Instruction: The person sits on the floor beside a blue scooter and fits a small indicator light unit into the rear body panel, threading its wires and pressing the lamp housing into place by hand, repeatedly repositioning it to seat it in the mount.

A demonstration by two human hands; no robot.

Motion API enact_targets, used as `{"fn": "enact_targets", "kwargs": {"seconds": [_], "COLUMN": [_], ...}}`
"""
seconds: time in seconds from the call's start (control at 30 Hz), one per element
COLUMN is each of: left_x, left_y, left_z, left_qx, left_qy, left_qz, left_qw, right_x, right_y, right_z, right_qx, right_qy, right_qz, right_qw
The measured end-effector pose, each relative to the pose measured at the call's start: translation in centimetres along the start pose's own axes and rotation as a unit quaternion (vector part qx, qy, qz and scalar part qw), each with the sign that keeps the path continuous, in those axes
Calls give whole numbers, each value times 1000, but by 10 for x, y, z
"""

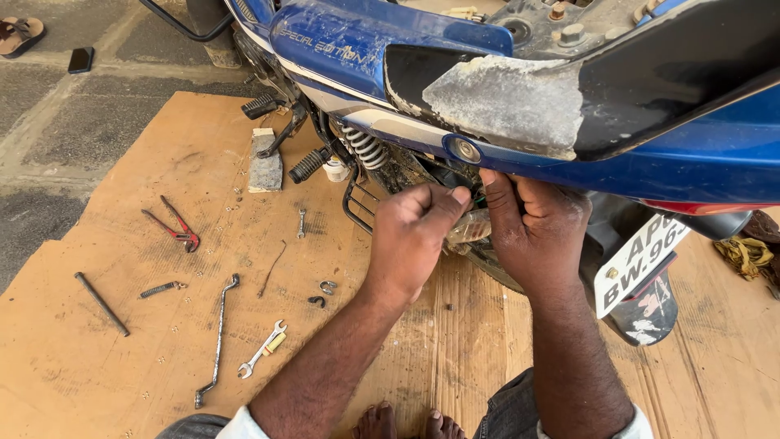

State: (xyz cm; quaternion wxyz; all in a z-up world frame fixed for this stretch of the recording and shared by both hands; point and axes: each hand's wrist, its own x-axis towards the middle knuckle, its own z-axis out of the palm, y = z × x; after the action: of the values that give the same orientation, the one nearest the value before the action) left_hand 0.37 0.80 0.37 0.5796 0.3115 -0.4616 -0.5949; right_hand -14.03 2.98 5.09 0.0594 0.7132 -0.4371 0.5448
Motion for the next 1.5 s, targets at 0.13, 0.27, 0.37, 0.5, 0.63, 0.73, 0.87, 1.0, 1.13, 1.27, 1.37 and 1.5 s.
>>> {"fn": "enact_targets", "kwargs": {"seconds": [0.13, 0.27, 0.37, 0.5, 0.63, 0.73, 0.87, 1.0, 1.13, 1.27, 1.37, 1.5], "left_x": [-8, -10, -10, -11, -7, 1, 16, 29, 25, 21, 29, 44], "left_y": [0, -3, -7, -2, -5, -14, -10, -7, 1, 3, -25, -60], "left_z": [-13, -23, -31, -27, -17, -18, -30, -43, -39, -31, -30, -36], "left_qx": [14, -14, 108, 193, 304, 310, 309, 327, 346, 329, 201, 55], "left_qy": [-4, -31, -54, -94, -94, -91, -133, -169, -168, -151, -172, -206], "left_qz": [-16, -1, 89, 137, 149, 148, 149, 174, 176, 99, 70, 61], "left_qw": [1000, 999, 989, 967, 936, 935, 930, 913, 906, 927, 962, 975], "right_x": [-3, -3, -2, -1, 0, 1, -2, -3, -2, -4, -7, -5], "right_y": [5, 5, 6, 5, 1, -1, -1, -10, -23, -25, -19, -23], "right_z": [0, 0, -1, -4, -4, -4, -2, 2, 5, 8, 9, 8], "right_qx": [6, 19, 30, 51, 40, 25, 25, 20, -39, -61, -59, -69], "right_qy": [-1, -5, -10, -30, -44, -49, -48, -43, -30, -30, -30, -35], "right_qz": [-5, -3, 8, 33, 59, 64, 81, 98, 132, 169, 166, 146], "right_qw": [1000, 1000, 999, 998, 996, 996, 995, 994, 990, 983, 984, 986]}}
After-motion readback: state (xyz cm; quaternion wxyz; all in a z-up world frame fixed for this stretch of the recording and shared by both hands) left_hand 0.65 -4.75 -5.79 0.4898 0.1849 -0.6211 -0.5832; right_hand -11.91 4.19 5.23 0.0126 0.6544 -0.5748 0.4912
